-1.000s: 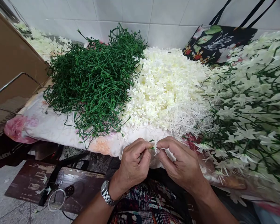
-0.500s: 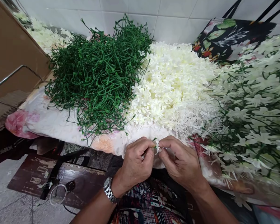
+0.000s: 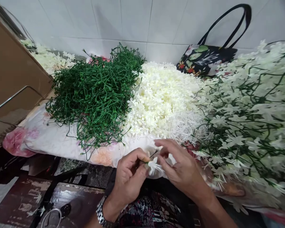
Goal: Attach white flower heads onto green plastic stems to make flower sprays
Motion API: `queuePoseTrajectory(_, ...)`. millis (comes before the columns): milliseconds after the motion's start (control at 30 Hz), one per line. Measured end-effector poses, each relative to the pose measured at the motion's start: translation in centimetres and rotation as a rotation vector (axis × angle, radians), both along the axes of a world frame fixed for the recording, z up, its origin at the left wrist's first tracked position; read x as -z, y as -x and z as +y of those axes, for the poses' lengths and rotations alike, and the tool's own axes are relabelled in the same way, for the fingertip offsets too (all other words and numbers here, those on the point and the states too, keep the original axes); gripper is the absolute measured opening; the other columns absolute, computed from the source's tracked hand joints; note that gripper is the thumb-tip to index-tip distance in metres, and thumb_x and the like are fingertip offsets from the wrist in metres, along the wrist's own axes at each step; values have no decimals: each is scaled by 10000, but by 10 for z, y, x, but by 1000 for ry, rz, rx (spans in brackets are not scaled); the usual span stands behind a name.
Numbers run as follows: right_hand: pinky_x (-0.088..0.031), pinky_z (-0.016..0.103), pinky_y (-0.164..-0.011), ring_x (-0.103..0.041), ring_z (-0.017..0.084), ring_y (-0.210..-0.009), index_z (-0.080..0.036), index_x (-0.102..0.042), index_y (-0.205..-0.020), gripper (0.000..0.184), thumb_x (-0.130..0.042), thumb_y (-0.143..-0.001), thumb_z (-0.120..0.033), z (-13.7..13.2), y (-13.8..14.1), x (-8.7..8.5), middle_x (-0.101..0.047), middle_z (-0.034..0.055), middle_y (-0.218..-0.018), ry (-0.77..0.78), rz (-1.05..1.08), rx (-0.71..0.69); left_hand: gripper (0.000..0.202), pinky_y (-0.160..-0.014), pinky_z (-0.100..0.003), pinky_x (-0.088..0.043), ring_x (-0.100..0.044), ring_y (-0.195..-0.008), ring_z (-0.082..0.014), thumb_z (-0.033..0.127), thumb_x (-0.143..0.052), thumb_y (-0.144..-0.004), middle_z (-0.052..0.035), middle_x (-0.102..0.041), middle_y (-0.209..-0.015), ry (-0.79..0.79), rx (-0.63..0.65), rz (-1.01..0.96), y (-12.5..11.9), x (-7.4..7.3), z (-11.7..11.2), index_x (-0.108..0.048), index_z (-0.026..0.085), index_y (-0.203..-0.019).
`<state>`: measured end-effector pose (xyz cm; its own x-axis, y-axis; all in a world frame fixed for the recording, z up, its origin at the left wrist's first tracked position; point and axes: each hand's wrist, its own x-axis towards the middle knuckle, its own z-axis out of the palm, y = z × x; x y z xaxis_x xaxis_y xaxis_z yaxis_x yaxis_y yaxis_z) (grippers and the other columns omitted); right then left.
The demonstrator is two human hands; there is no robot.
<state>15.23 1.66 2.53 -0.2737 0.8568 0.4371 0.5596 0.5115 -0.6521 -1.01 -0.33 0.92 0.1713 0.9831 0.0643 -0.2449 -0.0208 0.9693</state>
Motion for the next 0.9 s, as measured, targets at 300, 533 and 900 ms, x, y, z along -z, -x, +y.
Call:
queuePoseTrajectory(300, -487, 243, -592, -569, 142, -677, -130, -604, -887, 208, -412, -886, -50, -9, 8, -2, -590, 62, -726, -165, -79, -105, 75, -568, -200, -381, -468, -670, -125, 190, -641, -747, -12, -526, -776, -27, -223, 26, -5, 1, 0, -576, 182, -709)
queuePoseTrajectory(533, -496, 257, -589, -562, 146, -685, -128, -618, -1005, 240, -407, -900, -81, -5, 15, -10, -615, 71, -776, -222, -88, -196, 79, -456, -185, -344, -404, -522, -102, 140, -578, -701, 30, -470, -531, 254, -94, 90, -12, -6, 5, -594, 159, -626)
queuePoseTrajectory(900, -372, 285, -579, -527, 186, -648, -152, -598, -748, 252, -473, -748, 67, 63, 32, -3, -572, 61, -726, -190, -748, 97, 55, -432, -185, -260, -356, -465, -59, 180, -591, -728, 3, -564, -610, 257, -228, -46, -7, 13, 16, -630, 145, -710)
